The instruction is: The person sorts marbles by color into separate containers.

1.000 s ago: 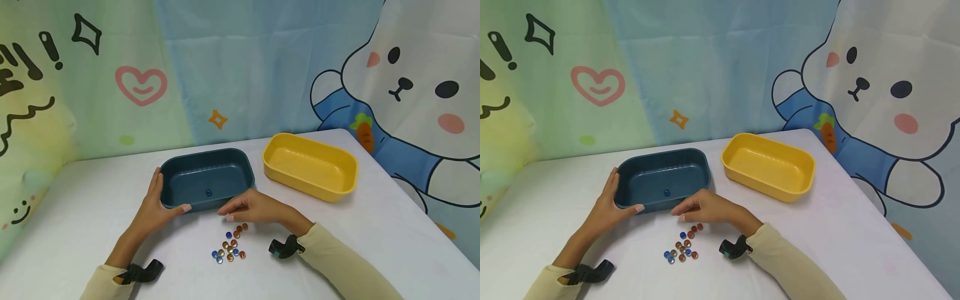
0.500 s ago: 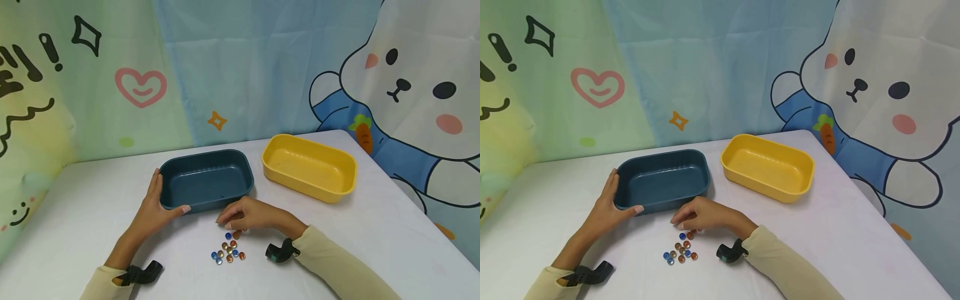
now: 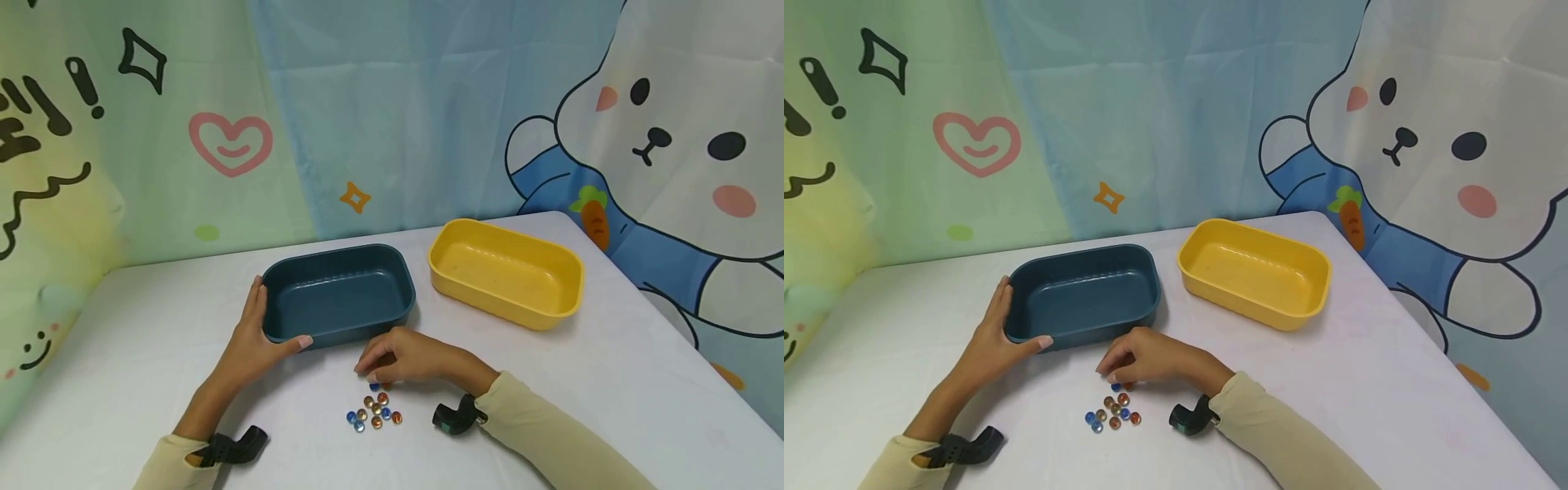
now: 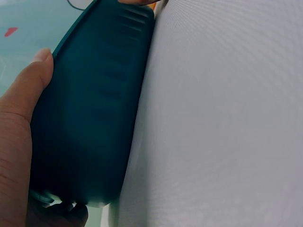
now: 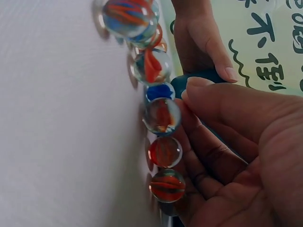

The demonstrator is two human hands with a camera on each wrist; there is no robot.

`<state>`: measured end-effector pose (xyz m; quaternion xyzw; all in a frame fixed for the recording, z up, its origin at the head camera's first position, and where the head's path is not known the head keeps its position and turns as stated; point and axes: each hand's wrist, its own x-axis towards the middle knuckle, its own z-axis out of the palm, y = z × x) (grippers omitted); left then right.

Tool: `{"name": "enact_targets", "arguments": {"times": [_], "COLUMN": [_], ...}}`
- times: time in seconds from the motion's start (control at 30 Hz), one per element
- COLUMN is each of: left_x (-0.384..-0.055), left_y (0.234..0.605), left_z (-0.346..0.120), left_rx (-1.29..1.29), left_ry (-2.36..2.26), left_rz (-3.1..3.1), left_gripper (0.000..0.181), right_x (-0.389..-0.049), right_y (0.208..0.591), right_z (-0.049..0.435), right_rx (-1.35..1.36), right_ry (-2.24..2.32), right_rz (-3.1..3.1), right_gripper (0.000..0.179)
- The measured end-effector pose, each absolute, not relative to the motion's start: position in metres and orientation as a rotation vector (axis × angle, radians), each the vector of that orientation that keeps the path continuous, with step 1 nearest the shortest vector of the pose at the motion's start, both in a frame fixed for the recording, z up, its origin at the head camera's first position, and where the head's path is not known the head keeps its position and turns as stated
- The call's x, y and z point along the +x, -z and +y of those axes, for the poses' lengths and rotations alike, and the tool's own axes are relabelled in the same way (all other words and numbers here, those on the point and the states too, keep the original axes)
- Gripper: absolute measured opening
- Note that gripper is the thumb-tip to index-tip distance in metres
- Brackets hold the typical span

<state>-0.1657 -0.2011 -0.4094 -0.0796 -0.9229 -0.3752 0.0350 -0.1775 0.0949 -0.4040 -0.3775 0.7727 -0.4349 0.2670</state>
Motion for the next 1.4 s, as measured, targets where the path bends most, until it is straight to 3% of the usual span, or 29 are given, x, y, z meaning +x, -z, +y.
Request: {"name": "enact_targets", "arguments": {"times": [1.4], "left_x": [-0.1657], "left_y": [0.4104], "left_z": [-0.2011], "left_rx": [-0.269], "left_ry": [1.168], "left_rz": [-2.821], "left_gripper": [0.121], "right_x": [-0.1752], "right_y": [0.4025], "right_z": [0.0930], "right_rx": [-1.073], "right_ry": [1.062], "right_rz": [2.180], "right_gripper": [0.020]}}
